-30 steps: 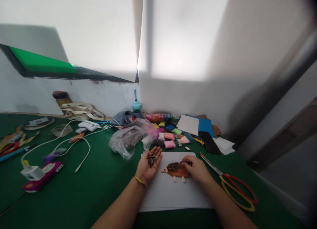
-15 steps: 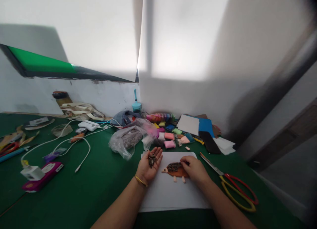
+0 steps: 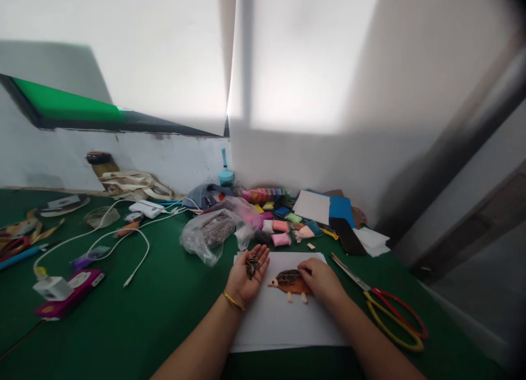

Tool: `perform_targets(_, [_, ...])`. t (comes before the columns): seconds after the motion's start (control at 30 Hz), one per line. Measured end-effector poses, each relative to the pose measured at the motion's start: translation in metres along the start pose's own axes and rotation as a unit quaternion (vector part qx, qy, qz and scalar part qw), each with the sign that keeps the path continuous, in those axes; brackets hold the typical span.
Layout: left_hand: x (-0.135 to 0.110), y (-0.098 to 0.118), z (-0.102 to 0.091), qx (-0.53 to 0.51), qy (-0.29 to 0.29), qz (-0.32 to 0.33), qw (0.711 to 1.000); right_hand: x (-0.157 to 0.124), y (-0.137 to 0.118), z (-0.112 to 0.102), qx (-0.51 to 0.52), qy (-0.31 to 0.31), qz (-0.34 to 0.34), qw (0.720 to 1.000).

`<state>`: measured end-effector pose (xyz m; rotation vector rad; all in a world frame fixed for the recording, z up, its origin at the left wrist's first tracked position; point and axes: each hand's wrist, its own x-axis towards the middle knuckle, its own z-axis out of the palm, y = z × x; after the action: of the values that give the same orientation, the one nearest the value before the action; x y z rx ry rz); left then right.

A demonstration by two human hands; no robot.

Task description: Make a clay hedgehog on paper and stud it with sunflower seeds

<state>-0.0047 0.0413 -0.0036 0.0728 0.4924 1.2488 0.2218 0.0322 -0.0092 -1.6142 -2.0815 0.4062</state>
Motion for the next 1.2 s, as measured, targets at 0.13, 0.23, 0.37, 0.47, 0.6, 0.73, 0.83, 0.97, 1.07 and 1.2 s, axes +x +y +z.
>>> perform_targets(0.13, [-0.0009,0.0005,0.0009,-0.002,0.003,-0.003,1.0,-0.0026,0.005,-0.0023,0.033,-0.012,-0.004,0.999])
perform_targets(0.23, [-0.0018,0.0006,0.0025,-0.001,0.009,-0.003,1.0,-0.0043,0.0075,-0.0038,0.048,-0.011,-0.003,0.999])
perform_targets(0.37, [-0.0024,0.0006,0.0034,-0.003,0.012,-0.003,1.0,-0.0038,0.0056,-0.005,0.031,-0.003,-0.034,0.999])
perform_targets(0.47, [-0.0025,0.0005,0.0034,-0.005,0.014,-0.003,1.0,-0.0027,0.003,-0.0045,0.015,0.004,-0.045,0.999])
perform_targets(0.6, [-0.0024,0.0002,0.0038,-0.007,0.016,-0.006,1.0,-0.0021,0.0011,-0.0034,0.003,0.005,-0.044,0.999])
perform_targets(0.73, [-0.0024,-0.0003,0.0033,-0.007,0.015,-0.003,1.0,-0.0021,0.002,-0.0029,0.003,-0.005,-0.037,0.999])
perform_targets(0.83, [-0.0023,-0.0004,0.0022,-0.008,0.01,-0.002,1.0,-0.0026,0.0045,-0.0034,0.018,-0.007,-0.031,0.999])
perform_targets(0.97, [-0.0024,-0.0005,0.002,-0.009,0.007,-0.002,1.0,-0.0037,0.0061,-0.0051,0.037,-0.005,-0.021,0.999])
perform_targets(1.07, [-0.0034,-0.0008,0.0037,-0.006,0.011,-0.002,1.0,-0.0038,0.0044,-0.0048,0.031,-0.008,-0.025,0.999])
perform_targets(1.2, [-0.0047,-0.0012,0.0048,-0.003,0.007,-0.008,1.0,-0.0031,0.0032,-0.0039,0.023,-0.005,-0.029,0.999])
